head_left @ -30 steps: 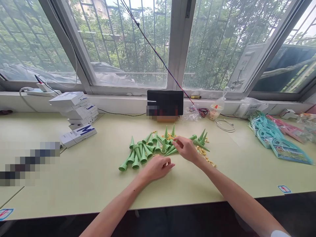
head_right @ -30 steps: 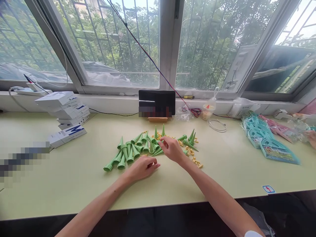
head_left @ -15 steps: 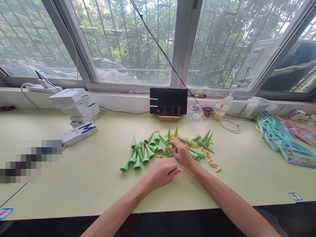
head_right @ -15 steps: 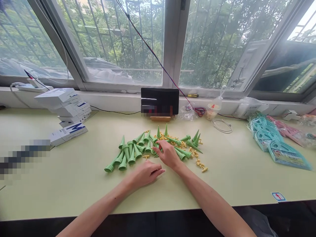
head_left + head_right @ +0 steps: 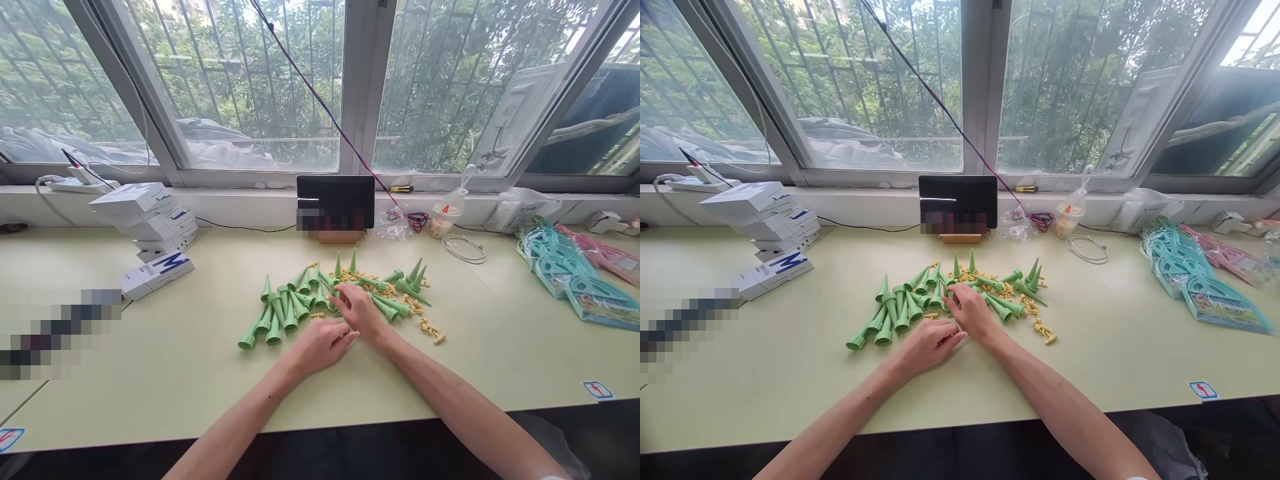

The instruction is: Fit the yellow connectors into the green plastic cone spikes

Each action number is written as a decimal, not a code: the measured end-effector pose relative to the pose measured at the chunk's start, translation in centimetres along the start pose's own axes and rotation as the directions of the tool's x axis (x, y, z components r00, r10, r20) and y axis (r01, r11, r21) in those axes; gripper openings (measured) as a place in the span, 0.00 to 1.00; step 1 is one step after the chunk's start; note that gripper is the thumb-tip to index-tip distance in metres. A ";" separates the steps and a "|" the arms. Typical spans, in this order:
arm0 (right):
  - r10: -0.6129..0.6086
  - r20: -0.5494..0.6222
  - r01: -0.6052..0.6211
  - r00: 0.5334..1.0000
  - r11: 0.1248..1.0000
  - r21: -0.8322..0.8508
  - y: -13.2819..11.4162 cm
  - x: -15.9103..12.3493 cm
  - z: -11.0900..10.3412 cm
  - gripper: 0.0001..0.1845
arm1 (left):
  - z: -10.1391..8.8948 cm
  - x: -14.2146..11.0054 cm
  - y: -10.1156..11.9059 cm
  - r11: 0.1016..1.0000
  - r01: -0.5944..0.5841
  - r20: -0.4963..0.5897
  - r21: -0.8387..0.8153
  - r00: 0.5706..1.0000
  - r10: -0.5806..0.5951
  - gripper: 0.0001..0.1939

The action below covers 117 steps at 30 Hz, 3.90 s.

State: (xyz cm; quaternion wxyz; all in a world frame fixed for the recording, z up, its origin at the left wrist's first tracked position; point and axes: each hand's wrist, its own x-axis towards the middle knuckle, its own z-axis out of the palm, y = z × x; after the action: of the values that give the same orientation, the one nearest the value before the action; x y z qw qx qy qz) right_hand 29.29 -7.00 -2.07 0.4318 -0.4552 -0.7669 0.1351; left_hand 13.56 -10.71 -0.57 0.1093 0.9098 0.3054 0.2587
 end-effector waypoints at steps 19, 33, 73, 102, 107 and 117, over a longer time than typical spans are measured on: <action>0.106 -0.160 -0.063 0.981 0.966 0.251 -2.4 -0.7 -1.3 0.13 | -1.8 0.8 -0.4 0.842 0.302 -0.341 -0.447 0.813 -0.472 0.13; 0.185 -0.039 -0.154 0.982 0.902 0.403 -2.7 -1.1 -1.0 0.12 | -1.7 1.1 -0.4 0.383 0.410 0.235 -0.828 0.874 -0.426 0.21; 0.016 0.305 -0.017 0.952 1.000 0.000 -2.3 -2.3 0.7 0.06 | -3.3 1.2 -0.6 0.165 0.265 0.072 -0.950 0.700 -0.711 0.18; -0.035 0.095 0.009 0.995 0.963 0.268 -3.1 -2.1 0.5 0.07 | -2.6 1.0 -1.1 0.252 0.280 0.034 -0.927 0.728 -0.684 0.17; -0.057 0.126 0.025 0.990 0.971 0.239 -3.3 -2.2 0.3 0.10 | -2.5 0.9 -1.2 0.259 0.290 0.040 -0.921 0.734 -0.678 0.17; -0.076 0.100 0.043 0.992 0.954 0.297 -3.8 -2.3 -0.3 0.10 | -2.4 0.8 -1.0 0.277 0.312 0.035 -0.909 0.719 -0.694 0.17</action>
State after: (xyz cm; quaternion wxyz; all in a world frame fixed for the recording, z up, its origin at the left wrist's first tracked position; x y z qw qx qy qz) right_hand 27.79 -11.04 -0.87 0.4558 -0.3544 -0.7741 0.2597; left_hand 12.32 -9.32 1.44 0.5721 0.5032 0.4214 0.4919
